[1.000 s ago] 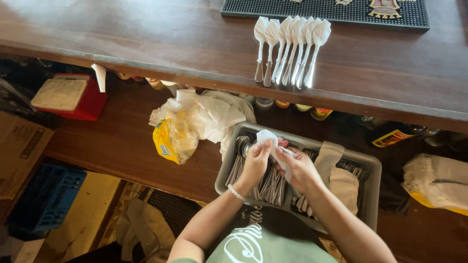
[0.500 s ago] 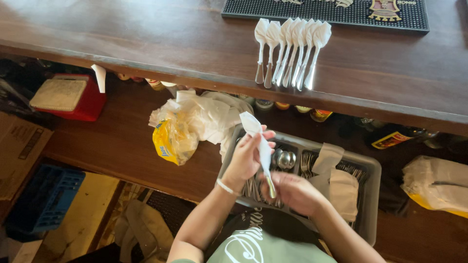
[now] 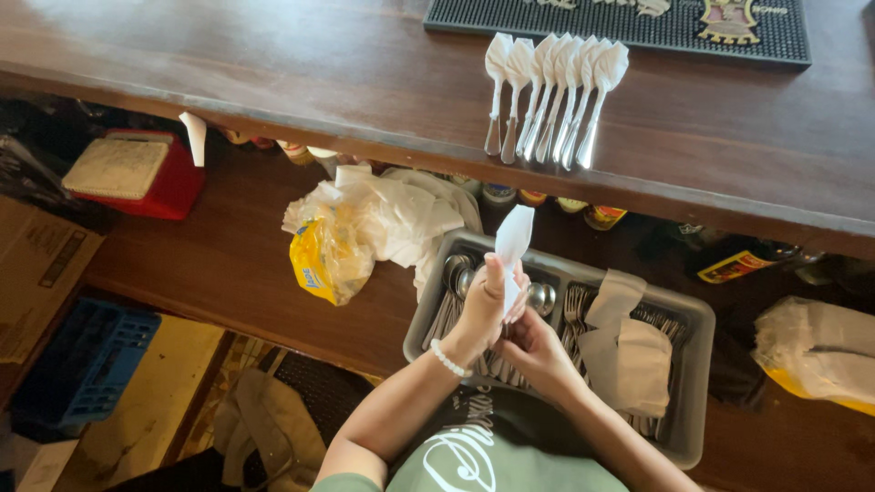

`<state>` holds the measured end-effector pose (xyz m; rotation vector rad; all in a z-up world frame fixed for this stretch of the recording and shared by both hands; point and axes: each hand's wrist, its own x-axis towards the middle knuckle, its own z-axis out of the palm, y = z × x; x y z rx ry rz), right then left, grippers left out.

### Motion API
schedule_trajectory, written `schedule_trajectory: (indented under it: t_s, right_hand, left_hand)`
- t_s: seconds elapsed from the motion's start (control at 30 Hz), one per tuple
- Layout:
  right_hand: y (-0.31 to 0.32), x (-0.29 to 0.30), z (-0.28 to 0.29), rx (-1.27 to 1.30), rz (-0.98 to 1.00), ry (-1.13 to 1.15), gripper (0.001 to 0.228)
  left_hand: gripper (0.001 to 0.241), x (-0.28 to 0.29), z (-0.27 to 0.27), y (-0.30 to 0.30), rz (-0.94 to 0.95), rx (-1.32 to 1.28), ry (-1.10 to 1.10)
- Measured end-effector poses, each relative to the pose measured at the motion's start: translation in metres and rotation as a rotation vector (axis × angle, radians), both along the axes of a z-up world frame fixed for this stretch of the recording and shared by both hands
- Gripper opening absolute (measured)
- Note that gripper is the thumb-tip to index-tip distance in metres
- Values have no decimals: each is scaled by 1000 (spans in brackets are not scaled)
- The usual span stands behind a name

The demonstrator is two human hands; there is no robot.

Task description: The person folds white napkins and wraps individual forks and spoons with them. The wrapped cutlery is placed in a neat row on the bar counter. The person repeats this process for multiple pieces of cutlery from a tray.

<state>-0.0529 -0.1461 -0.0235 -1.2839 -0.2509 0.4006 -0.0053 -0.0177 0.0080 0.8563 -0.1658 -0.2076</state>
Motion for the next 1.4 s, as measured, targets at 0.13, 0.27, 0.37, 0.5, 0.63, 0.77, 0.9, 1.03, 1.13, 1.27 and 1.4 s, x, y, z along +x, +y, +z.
schedule_trajectory:
  t_s: [0.13, 0.27, 0.37, 0.5, 0.63, 0.77, 0.9, 1.03, 1.13, 1.27, 1.4]
  right_hand:
    - [-16, 7, -20, -100, 126, 164, 31]
    - [-19, 11, -63, -186, 73, 66, 20]
    - [-16, 15, -72, -134, 25, 28, 22]
    - [-2, 12, -54, -16, -23, 58, 38]
    - [1, 13, -37, -94, 84, 120, 35]
    - [-5, 24, -57, -194, 155, 138, 32]
    - [-10, 38, -98, -281, 114, -92, 25]
    - [-12, 53, -122, -114, 77, -12, 33]
    - [-22, 59, -133, -162, 60, 49, 36]
    - [-38, 50, -119, -256, 219, 211, 40]
    - [-57, 21, -85, 133, 570, 568, 56]
  left_hand:
    - [72, 2, -8, 1, 20, 56, -85]
    - [72, 1, -16, 1, 33, 90, -120]
    - [74, 0, -19, 0, 69, 170, -188]
    - [71, 0, -27, -2, 62, 188, -178]
    - [74, 2, -31, 7, 81, 214, -175]
    - [69, 1, -30, 16, 148, 319, -141]
    - [74, 8, -45, 13, 184, 346, -193]
    - [66, 16, -57, 5, 187, 156, -147]
    - [50, 12, -51, 6, 131, 108, 94]
    - [49, -1, -28, 14, -49, -31, 262]
    - [53, -14, -3, 30, -604, -642, 305]
